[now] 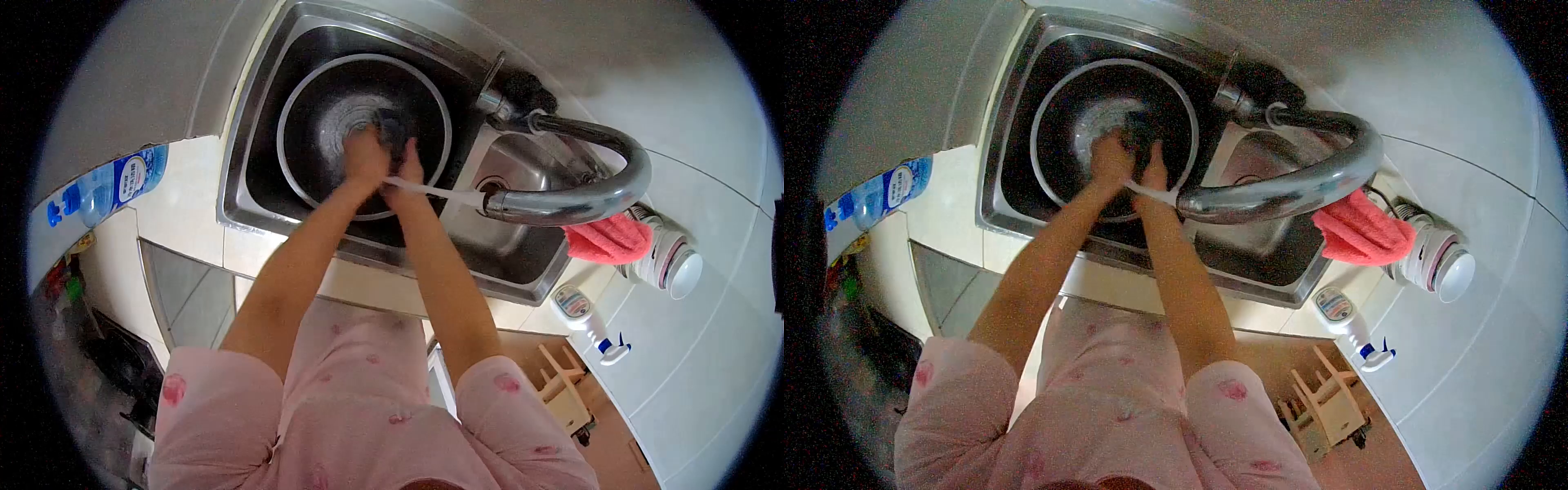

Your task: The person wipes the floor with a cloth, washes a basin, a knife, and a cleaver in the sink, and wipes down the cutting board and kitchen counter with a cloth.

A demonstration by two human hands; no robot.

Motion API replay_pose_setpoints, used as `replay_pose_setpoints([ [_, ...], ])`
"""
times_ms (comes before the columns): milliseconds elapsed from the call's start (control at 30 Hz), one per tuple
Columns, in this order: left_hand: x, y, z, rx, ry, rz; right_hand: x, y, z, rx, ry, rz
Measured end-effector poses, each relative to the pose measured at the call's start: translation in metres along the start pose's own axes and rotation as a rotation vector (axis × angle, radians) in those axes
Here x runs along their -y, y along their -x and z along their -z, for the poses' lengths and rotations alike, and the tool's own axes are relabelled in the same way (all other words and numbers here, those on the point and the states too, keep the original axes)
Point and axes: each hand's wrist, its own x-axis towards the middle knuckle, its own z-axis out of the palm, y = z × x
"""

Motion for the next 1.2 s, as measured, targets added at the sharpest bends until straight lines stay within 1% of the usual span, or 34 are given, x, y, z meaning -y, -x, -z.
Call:
replay_pose_setpoints([
  [100, -0.030, 0.037, 0.043, 0.220, 0.012, -0.124, 0.007, 0.006, -0.004, 0.087, -0.189, -0.155],
  [167, -0.026, 0.057, 0.047, 0.149, 0.078, -0.060, 0.001, 0.000, 0.011, -0.049, 0.004, -0.229],
  [200, -0.023, 0.060, 0.049, 0.110, 0.111, -0.031, 0.010, 0.038, -0.038, -0.233, 0.042, -0.174],
  [300, -0.007, 0.057, 0.067, 0.049, 0.253, 0.000, 0.009, 0.038, -0.029, 0.146, -0.141, -0.113],
  [333, -0.001, 0.057, 0.073, 0.074, 0.213, -0.029, 0.014, 0.042, -0.025, 0.120, -0.093, -0.166],
  [400, 0.010, 0.048, 0.087, 0.372, 0.107, -0.009, 0.012, 0.045, -0.023, 0.102, 0.043, -0.041],
  [433, 0.014, 0.045, 0.091, 0.520, 0.055, -0.001, 0.015, 0.054, -0.034, 0.093, 0.113, 0.024],
  [467, 0.017, 0.045, 0.093, 0.545, 0.028, -0.050, 0.027, 0.068, -0.043, 0.109, -0.178, -0.107],
  [567, 0.022, 0.059, 0.077, 0.136, 0.188, -0.148, 0.032, 0.069, -0.037, 0.107, -0.088, -0.108],
  [633, 0.019, 0.058, 0.069, 0.179, 0.161, -0.134, 0.014, 0.056, -0.018, 0.182, 0.409, 0.141],
  [667, 0.017, 0.057, 0.066, 0.200, 0.148, -0.128, 0.010, 0.050, -0.007, 0.217, 0.505, 0.203],
  [700, 0.013, 0.056, 0.068, 0.212, 0.188, -0.125, 0.009, 0.055, -0.012, 0.247, 0.599, 0.269],
  [733, 0.008, 0.055, 0.071, 0.225, 0.227, -0.121, 0.012, 0.063, -0.015, 0.277, 0.539, 0.270],
  [767, 0.004, 0.054, 0.074, 0.238, 0.267, -0.117, 0.016, 0.068, -0.019, 0.267, 0.466, 0.226],
  [800, 0.002, 0.055, 0.075, 0.169, 0.160, -0.181, 0.022, 0.074, -0.025, 0.254, 0.391, 0.183],
  [867, 0.001, 0.061, 0.078, 0.036, -0.059, -0.306, 0.028, 0.083, -0.030, 0.147, 0.210, 0.005],
  [967, 0.025, 0.041, 0.077, 0.315, 0.331, -0.007, 0.018, 0.072, -0.016, -0.068, 0.262, 0.104],
  [1000, 0.008, 0.040, 0.103, 0.346, 0.513, 0.219, 0.020, 0.073, -0.013, -0.082, 0.294, 0.109],
  [1100, 0.018, 0.024, 0.128, 0.251, 0.467, 0.214, 0.027, 0.082, -0.014, -0.133, 0.368, 0.140],
  [1167, 0.023, 0.017, 0.133, 0.151, 0.356, 0.258, 0.026, 0.096, -0.019, -0.189, 0.395, 0.180],
  [1200, 0.026, 0.015, 0.134, 0.103, 0.301, 0.280, 0.027, 0.100, -0.021, -0.146, 0.368, 0.217],
])
